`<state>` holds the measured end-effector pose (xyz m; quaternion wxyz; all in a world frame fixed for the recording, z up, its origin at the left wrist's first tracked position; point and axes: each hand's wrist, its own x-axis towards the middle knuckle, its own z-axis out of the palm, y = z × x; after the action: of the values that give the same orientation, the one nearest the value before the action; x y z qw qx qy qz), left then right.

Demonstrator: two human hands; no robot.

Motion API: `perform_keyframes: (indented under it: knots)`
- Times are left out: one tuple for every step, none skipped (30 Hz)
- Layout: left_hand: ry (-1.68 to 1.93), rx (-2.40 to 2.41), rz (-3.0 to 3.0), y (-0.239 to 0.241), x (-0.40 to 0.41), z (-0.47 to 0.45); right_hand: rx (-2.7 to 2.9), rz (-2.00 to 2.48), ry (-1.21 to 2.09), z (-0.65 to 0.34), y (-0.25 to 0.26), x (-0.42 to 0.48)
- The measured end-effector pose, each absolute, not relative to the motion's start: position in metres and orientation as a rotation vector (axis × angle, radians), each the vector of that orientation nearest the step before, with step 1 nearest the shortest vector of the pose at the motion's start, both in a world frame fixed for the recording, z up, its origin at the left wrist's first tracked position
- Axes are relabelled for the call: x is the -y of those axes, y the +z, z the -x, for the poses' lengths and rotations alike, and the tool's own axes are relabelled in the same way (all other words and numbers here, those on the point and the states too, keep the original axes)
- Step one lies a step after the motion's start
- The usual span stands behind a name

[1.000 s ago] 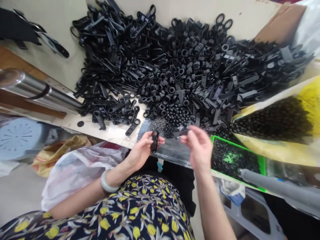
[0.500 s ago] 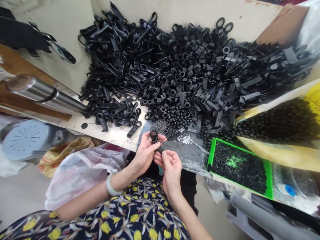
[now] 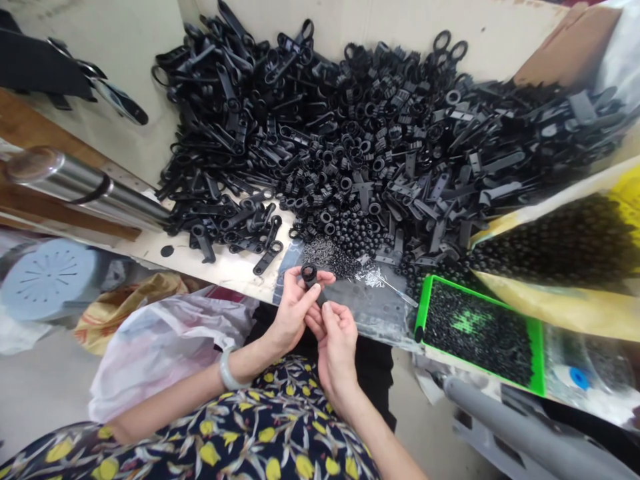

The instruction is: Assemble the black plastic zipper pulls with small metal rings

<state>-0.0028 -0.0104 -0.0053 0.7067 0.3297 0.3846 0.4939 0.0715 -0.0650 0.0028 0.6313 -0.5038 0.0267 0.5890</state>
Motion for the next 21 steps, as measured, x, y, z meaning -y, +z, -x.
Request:
perform_keyframes:
  knots:
    - [1.101,-0.860,-0.749,-0.007,0.011,0.003,-0.072,1.150,1.354,-0.071,0.003,0.065]
    - [1.102,-0.866,-0.767,-0.009,0.011,0.003,-0.077,1.149,1.359,-0.071,0.003,0.066]
    - [1.103,-0.872,-0.791,-0.011,0.011,0.003,-0.078,1.150,1.364,-0.071,0.004,0.066]
    - [1.101,-0.880,-0.820,-0.013,0.011,0.004,-0.077,1.152,1.368,-0.071,0.004,0.067]
    - [1.099,-0.887,-0.853,-0.014,0.011,0.004,-0.073,1.157,1.370,-0.071,0.004,0.068]
    - [1.099,-0.888,-0.885,-0.014,0.011,0.005,-0.068,1.162,1.369,-0.072,0.004,0.068]
    - [1.097,-0.883,-0.909,-0.014,0.011,0.005,-0.064,1.167,1.368,-0.072,0.004,0.069]
    - [1.094,-0.869,-0.925,-0.013,0.012,0.006,-0.060,1.173,1.367,-0.072,0.004,0.070]
    - [1.092,-0.853,-0.932,-0.012,0.013,0.006,-0.054,1.179,1.365,-0.072,0.004,0.070]
    - [1.091,-0.838,-0.934,-0.011,0.014,0.005,-0.045,1.185,1.365,-0.071,0.003,0.071]
    - [1.090,-0.830,-0.932,-0.009,0.015,0.005,-0.034,1.189,1.364,-0.071,0.003,0.071]
    - [1.089,-0.832,-0.930,-0.007,0.016,0.004,-0.025,1.193,1.362,-0.070,0.002,0.071]
    - [1.086,-0.839,-0.925,-0.006,0.017,0.004,-0.016,1.196,1.359,-0.069,0.002,0.071]
    - [1.083,-0.848,-0.916,-0.004,0.018,0.004,-0.006,1.201,1.356,-0.068,0.002,0.071]
    - [1.078,-0.854,-0.900,-0.003,0.018,0.004,0.006,1.208,1.357,-0.068,0.002,0.071]
    - [1.071,-0.856,-0.878,-0.003,0.018,0.005,0.025,1.221,1.359,-0.067,0.002,0.071]
    - [1.061,-0.857,-0.850,-0.002,0.017,0.005,0.056,1.241,1.361,-0.068,0.001,0.071]
    - [1.047,-0.853,-0.820,-0.002,0.017,0.007,0.101,1.264,1.365,-0.069,0.001,0.071]
    - [1.029,-0.847,-0.789,-0.003,0.016,0.008,0.158,1.290,1.372,-0.071,0.001,0.072]
    - [1.006,-0.839,-0.763,-0.003,0.014,0.010,0.224,1.314,1.378,-0.073,0.000,0.073]
    - [0.984,-0.831,-0.748,-0.004,0.013,0.013,0.295,1.336,1.387,-0.076,0.000,0.074]
